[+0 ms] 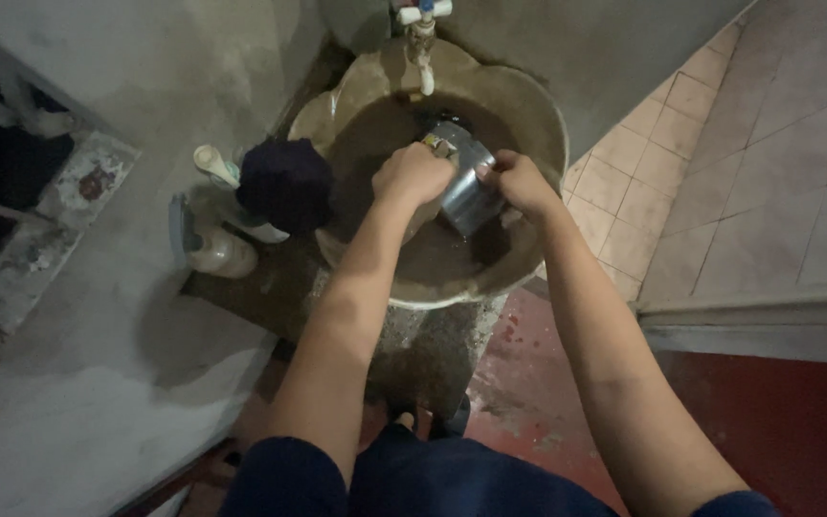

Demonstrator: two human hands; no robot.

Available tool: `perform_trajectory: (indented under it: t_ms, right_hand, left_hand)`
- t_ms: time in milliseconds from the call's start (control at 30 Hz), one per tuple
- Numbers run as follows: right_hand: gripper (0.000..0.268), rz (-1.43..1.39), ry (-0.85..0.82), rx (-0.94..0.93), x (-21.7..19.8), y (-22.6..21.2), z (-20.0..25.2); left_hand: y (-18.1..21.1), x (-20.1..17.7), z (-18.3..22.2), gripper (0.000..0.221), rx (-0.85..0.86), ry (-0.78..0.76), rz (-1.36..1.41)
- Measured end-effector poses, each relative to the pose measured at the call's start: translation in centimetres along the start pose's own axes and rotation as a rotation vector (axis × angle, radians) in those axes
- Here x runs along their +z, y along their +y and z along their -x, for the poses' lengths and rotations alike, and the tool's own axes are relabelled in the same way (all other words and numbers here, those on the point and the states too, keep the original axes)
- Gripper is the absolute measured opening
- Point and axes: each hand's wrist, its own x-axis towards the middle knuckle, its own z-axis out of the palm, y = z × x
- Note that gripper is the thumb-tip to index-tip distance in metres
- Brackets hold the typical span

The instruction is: The person is rinsing and cleaning a small plastic container or filter component using water from a sink and then rinsing it further on the bathroom floor.

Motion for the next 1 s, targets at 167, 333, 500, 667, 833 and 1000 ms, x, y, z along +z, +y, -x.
perform_trajectory:
  t_ms: [167,333,500,667,833,1000]
  right_hand:
    - [0.031,-0.054,0.025,0.241,-0.4,-7.8,2.5]
    - [0.034,-0.020,0.020,0.204,-0.3,-7.1,2.2]
    - [0.032,-0.157,0.025,0.342,0.0,-8.9,3.0]
    - [0.027,-0.176,0.055,0.247,0.4,-6.6,3.1]
    - [0.031,0.020,0.141,0.125,2.1,-7.8,7.0]
    - [0.033,0.367,0.344,-0.306,1.9,-7.5,8.4]
  left_hand:
    - [1.0,-0.9,0.6,0.052,-0.016,-0.036,0.002]
    - [0.8,-0.2,-0.3,0.050,-0.014,-0.013,-0.012]
    - [1.2,-0.5,0.6,0.051,0.001,0.003,-0.025]
    - [1.0,-0.5,1.6,0.055,0.011,0.014,-0.007]
    - [-2.8,1.2,2.1,0.051,-0.007,-0.014,0.017]
    - [-4.8,4.3,2.2,0.065,0.111,0.139,0.373]
